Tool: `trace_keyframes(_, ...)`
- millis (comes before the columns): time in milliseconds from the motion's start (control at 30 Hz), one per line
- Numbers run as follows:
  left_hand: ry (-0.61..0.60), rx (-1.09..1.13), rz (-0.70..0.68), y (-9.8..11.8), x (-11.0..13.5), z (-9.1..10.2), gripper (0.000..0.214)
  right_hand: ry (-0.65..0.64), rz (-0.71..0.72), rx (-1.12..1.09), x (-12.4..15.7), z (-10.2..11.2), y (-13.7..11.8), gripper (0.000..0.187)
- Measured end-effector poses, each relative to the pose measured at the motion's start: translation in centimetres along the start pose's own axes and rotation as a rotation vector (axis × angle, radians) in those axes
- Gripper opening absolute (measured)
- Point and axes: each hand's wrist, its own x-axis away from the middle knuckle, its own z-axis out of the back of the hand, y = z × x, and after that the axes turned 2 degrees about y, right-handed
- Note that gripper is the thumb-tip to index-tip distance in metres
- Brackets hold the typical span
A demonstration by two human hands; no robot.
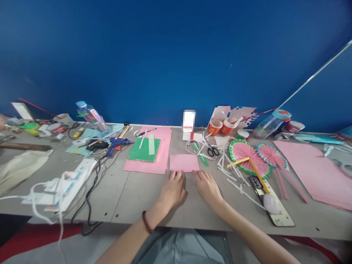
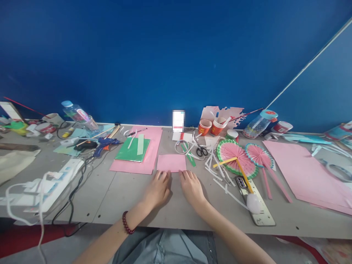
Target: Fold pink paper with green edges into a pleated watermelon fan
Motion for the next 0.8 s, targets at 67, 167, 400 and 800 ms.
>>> trace_keyframes(67, 0.0, 0.016, 0.0, -0.1, 0.0, 0.0, 0.059, -0.029, -0.029, -0.015, 0.1, 0.4, -0.5, 0.039)
trace_keyframes(167, 0.014, 0.047, -0.003, -0.4, 0.1, -0.1, 0.059, -0.053, -0.078, -0.044, 0.1, 1.0, -1.3, 0.039)
trace_keyframes(400, 0.077, 0.068, 0.009, -0.5, 0.3, -0.6, 0.057, -0.02, -0.128, -0.033, 0.4, 0.5, -2.4, 0.04)
trace_keyframes(800, 0.071, 0.069, 0.042, 0.1, 0.3, -0.1, 0.056, -0.048, -0.119, -0.031, 0.1, 0.9, -2.6, 0.049)
